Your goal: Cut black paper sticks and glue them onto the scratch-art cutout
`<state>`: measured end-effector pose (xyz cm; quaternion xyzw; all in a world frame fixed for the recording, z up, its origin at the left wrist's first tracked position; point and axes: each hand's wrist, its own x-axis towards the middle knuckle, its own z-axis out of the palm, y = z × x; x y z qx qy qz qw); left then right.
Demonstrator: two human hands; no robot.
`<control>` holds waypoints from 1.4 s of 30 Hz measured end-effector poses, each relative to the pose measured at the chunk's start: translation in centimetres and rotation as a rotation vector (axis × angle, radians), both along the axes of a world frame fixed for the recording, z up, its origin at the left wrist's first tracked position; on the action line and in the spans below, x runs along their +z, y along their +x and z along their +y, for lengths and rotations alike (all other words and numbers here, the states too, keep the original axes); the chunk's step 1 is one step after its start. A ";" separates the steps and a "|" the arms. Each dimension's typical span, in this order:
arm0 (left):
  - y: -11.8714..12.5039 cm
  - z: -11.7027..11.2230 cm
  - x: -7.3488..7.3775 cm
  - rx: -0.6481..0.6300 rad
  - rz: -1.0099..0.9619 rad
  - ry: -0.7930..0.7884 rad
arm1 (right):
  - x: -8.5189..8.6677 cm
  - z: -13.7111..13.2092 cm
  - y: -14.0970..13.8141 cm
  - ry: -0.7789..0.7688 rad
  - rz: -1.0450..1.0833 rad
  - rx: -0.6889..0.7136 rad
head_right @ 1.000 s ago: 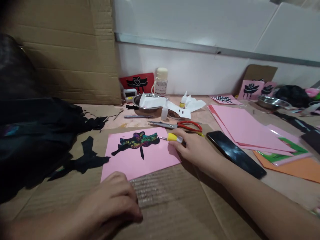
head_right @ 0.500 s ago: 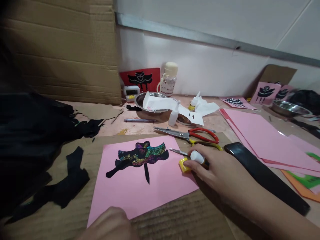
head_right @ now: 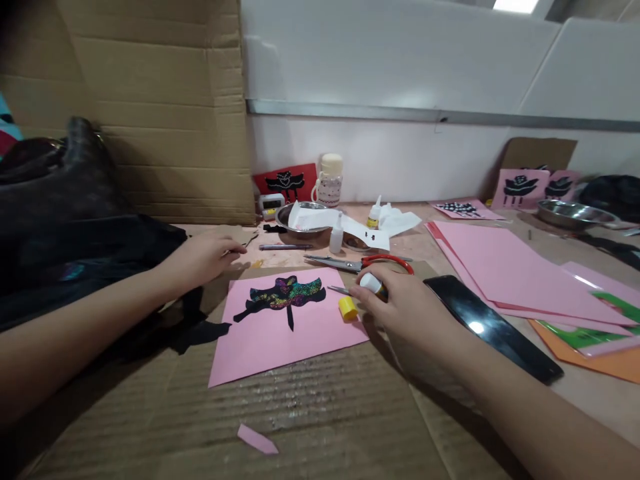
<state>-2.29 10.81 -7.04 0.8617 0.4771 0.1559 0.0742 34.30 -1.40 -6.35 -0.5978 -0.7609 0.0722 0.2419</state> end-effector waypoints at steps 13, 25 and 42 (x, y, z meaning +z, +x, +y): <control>1.0 6.2 -1.5 -0.044 0.341 0.055 | -0.5 0.3 0.2 -0.081 0.089 0.006; 4.1 5.4 -1.7 -0.068 0.382 0.163 | 0.2 0.7 -0.4 -0.040 0.107 -0.021; 16.2 -23.0 4.1 -0.811 0.047 0.077 | 0.4 1.3 0.7 0.067 0.266 -0.024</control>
